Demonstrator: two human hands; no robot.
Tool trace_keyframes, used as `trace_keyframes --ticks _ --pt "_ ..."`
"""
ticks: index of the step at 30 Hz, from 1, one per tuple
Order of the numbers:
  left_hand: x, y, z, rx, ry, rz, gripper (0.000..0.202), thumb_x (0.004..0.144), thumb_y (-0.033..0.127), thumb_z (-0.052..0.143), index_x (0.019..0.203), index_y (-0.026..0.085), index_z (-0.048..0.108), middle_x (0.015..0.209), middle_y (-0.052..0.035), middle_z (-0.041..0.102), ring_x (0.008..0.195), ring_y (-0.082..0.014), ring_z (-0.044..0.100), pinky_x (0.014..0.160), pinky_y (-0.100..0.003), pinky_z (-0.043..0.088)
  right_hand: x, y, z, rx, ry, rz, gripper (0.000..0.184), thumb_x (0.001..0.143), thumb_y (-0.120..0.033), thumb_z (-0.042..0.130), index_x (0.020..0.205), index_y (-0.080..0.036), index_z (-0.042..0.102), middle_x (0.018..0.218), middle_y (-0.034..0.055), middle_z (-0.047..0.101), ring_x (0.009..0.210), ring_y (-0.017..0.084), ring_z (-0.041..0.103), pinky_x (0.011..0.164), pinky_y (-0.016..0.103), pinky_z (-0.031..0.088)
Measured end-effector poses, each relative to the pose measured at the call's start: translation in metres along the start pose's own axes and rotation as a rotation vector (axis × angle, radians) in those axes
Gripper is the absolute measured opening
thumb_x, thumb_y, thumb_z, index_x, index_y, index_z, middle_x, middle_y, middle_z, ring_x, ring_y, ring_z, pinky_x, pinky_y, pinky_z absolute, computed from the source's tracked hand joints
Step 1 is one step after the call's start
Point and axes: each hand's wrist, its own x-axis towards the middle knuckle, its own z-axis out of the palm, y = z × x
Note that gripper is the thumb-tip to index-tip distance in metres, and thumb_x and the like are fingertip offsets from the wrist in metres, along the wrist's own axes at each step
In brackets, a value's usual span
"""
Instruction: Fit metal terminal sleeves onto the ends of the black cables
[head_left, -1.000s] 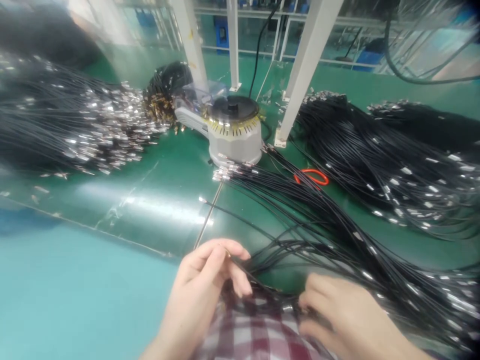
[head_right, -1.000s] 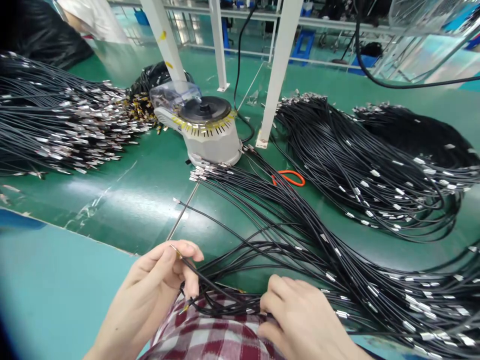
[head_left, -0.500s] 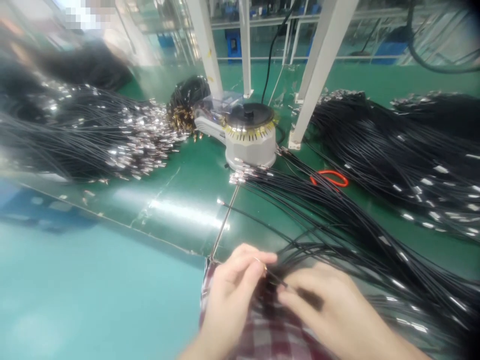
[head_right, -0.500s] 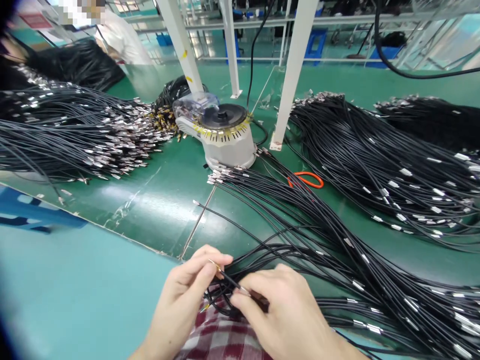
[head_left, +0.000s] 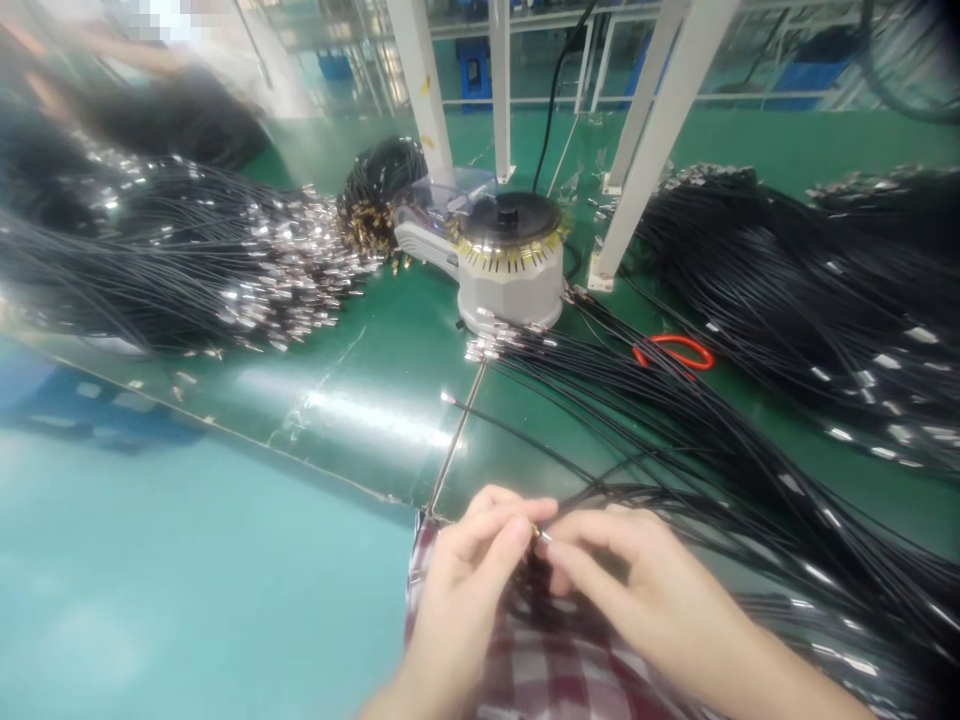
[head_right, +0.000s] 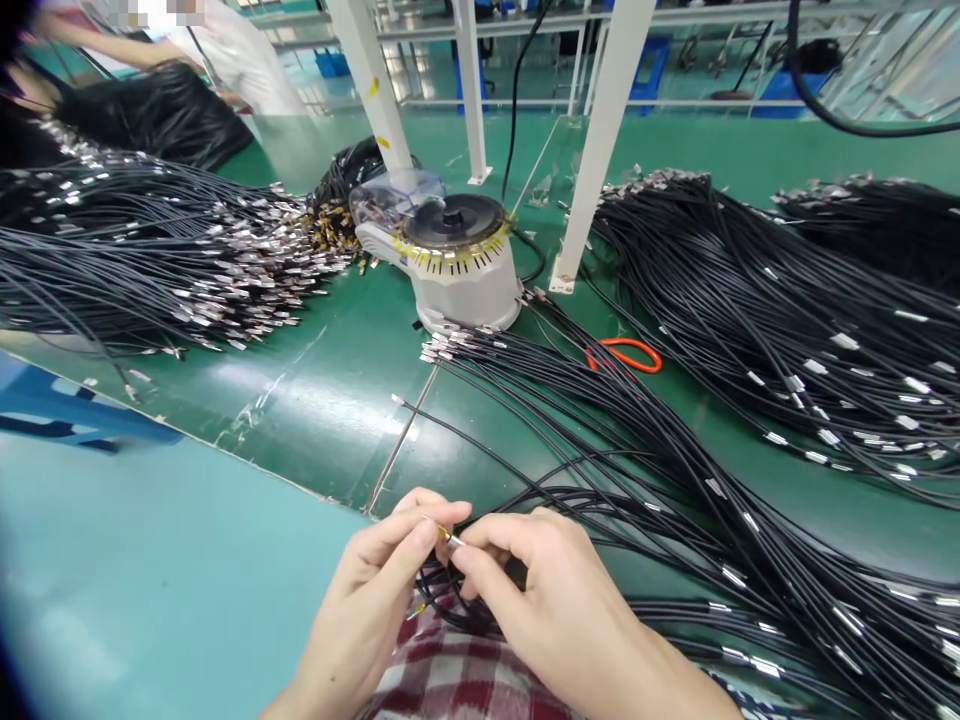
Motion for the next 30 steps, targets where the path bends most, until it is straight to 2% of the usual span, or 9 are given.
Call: trace_keyframes --ticks 3,6,12,18,19,24,25,28,30 --pt "-0.001 0.005 -0.001 0.075 0.068 0.011 0.018 0.090 0.035 0.059 0.087 0.021 0.069 0.076 0.0006 0.055 0.068 -0.0131 0.049 0.064 -0.022 0.042 -0.001 0.001 0.001 -0.047 0.026 -0.008 0.034 0.095 -0.033 0.050 0.064 -0.023 0.059 0.063 -0.0066 0.068 0.061 0.013 0.061 0.069 0.028 0.040" --pt "-0.004 0.011 -0.003 0.195 0.100 0.043 0.027 0.094 0.035 0.053 0.072 0.020 0.057 0.062 0.0034 0.047 0.059 -0.0120 0.042 0.056 -0.022 0.036 -0.002 0.002 0.002 -0.088 0.040 -0.050 0.033 0.095 -0.032 0.049 0.065 -0.023 0.059 0.062 -0.0064 0.067 0.060 0.013 0.060 0.066 0.028 0.039" --pt "-0.004 0.010 -0.010 0.394 -0.047 0.125 0.029 0.098 0.030 0.046 0.071 0.020 0.051 0.065 0.0037 0.045 0.062 -0.0119 0.042 0.059 -0.023 0.035 -0.006 0.003 0.003 -0.138 0.066 -0.124 0.026 0.095 -0.027 0.049 0.073 -0.023 0.062 0.067 -0.0042 0.068 0.062 0.014 0.059 0.067 0.030 0.037" --pt "-0.003 0.006 -0.010 0.438 -0.073 0.209 0.025 0.098 0.026 0.045 0.076 0.021 0.054 0.068 0.0042 0.048 0.063 -0.0112 0.044 0.059 -0.023 0.036 -0.001 -0.002 0.004 0.396 -0.092 0.109 0.036 0.096 -0.038 0.042 0.069 -0.020 0.057 0.057 -0.0014 0.061 0.057 0.015 0.057 0.058 0.026 0.042" --pt "-0.003 0.007 -0.009 0.437 -0.068 0.212 0.026 0.098 0.027 0.045 0.074 0.021 0.054 0.067 0.0044 0.048 0.062 -0.0111 0.044 0.059 -0.023 0.036 -0.001 -0.001 0.005 0.382 -0.073 0.100 0.036 0.095 -0.038 0.042 0.069 -0.020 0.057 0.056 -0.0008 0.061 0.057 0.015 0.057 0.058 0.026 0.042" --pt "-0.004 0.007 -0.008 0.428 -0.001 0.175 0.028 0.098 0.027 0.046 0.072 0.020 0.050 0.066 0.0044 0.047 0.062 -0.0111 0.043 0.059 -0.023 0.037 -0.003 0.002 0.011 -0.107 0.224 -0.159 0.026 0.093 -0.029 0.049 0.073 -0.020 0.063 0.071 0.0024 0.069 0.064 0.017 0.059 0.068 0.032 0.038" --pt "-0.004 0.007 -0.007 0.424 0.005 0.167 0.028 0.098 0.027 0.046 0.072 0.020 0.050 0.066 0.0045 0.046 0.062 -0.0110 0.043 0.059 -0.022 0.037 -0.002 0.002 0.011 -0.068 0.203 -0.144 0.027 0.093 -0.030 0.048 0.072 -0.020 0.062 0.069 0.0022 0.068 0.063 0.017 0.058 0.067 0.031 0.039" --pt "-0.004 0.007 -0.007 0.406 -0.007 0.145 0.028 0.097 0.028 0.047 0.071 0.020 0.051 0.065 0.0048 0.046 0.059 -0.0104 0.042 0.056 -0.022 0.036 0.001 -0.002 0.009 0.298 -0.026 0.054 0.035 0.094 -0.036 0.043 0.066 -0.020 0.056 0.053 -0.0014 0.058 0.053 0.014 0.054 0.057 0.027 0.041" --pt "-0.004 0.008 -0.006 0.393 -0.021 0.141 0.028 0.097 0.028 0.048 0.070 0.020 0.051 0.064 0.0050 0.046 0.058 -0.0102 0.041 0.054 -0.022 0.035 0.004 -0.004 0.009 0.399 -0.079 0.110 0.036 0.094 -0.037 0.043 0.064 -0.021 0.053 0.051 -0.0029 0.054 0.051 0.013 0.051 0.055 0.025 0.041"
